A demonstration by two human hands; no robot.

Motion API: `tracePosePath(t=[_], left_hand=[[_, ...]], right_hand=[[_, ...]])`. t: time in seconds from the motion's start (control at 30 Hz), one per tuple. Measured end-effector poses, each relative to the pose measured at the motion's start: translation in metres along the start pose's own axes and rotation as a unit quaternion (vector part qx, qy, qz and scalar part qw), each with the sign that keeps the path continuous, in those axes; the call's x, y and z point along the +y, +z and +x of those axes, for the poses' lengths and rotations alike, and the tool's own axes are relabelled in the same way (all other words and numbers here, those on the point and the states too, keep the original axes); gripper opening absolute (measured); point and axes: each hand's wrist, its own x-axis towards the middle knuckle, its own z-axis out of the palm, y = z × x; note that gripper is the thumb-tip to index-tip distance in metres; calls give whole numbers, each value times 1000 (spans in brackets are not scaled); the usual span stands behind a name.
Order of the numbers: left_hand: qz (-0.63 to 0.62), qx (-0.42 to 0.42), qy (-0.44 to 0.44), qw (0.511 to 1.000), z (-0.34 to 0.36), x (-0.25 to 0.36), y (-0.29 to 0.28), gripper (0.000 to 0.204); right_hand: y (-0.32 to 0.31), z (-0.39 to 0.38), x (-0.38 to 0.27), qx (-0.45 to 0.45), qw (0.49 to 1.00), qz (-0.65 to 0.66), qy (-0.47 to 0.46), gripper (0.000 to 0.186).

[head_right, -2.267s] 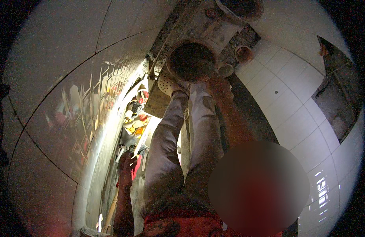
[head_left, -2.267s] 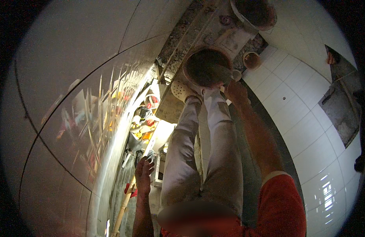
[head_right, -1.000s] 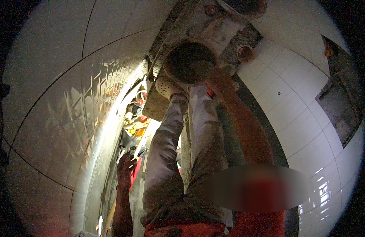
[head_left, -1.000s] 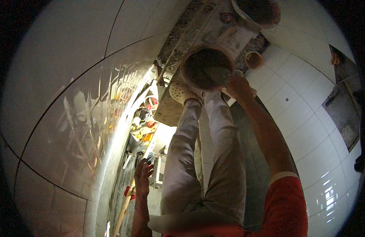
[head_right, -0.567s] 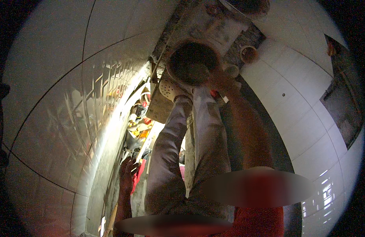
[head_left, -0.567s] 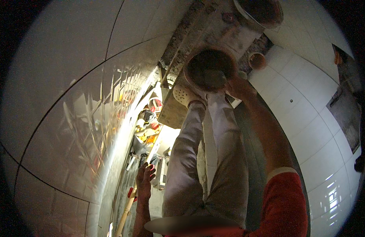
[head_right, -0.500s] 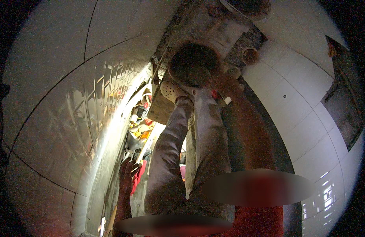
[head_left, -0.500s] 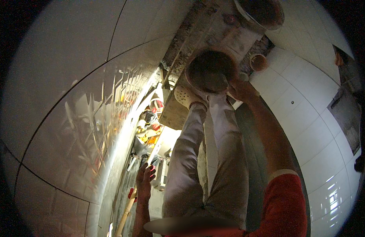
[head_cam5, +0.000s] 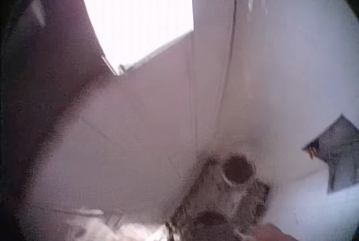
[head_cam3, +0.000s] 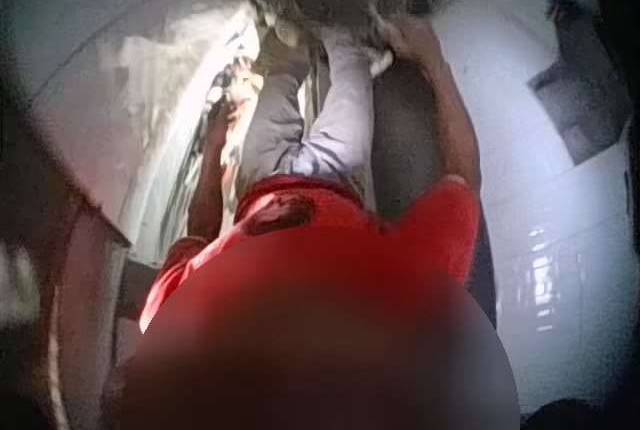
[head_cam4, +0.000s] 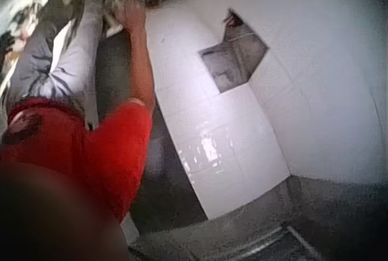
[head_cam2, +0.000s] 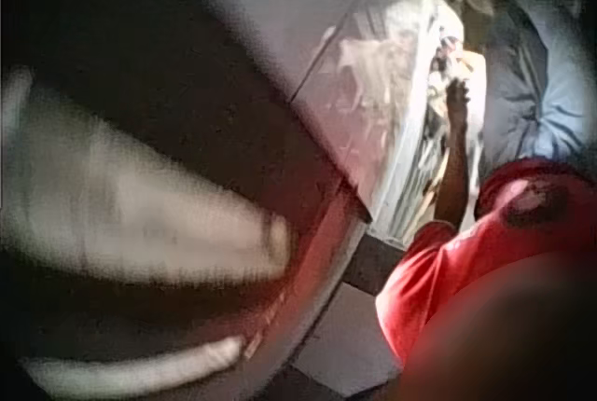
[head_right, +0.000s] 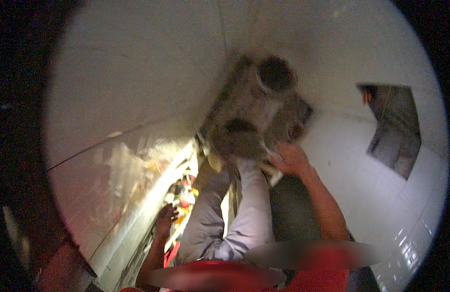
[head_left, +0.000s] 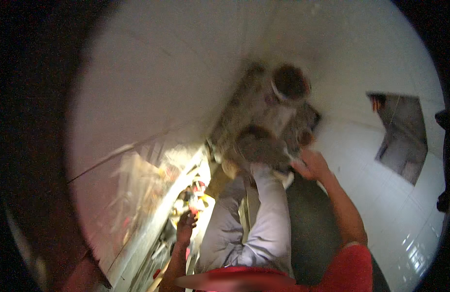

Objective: The person applies wet cement to a ceiling opening using a trowel. They repeatedly scoop cement from a bucket and spread it around the edges of the rectangular opening, smoothing the surface with the trowel.

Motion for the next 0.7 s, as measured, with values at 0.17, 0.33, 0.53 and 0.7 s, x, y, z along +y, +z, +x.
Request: tracePosePath(t=[0.17,0.33,0.53,0.7], left_hand=[[144,42,103,983,-12,52,-10,38],[155,37,174,972,-55,147,-6,55],[146,60,380,911,-89,231,18,44],[106,135,420,891,-97,272,57,38]], right_hand=[[-173,-48,-91,72,996,22,-50,45],[-310,-99,-170,94,992,35,-71,36],[-453,-136,-240,110,969,-85,-203,29],[-558,-143,-297,131,914,-247,-294,27]])
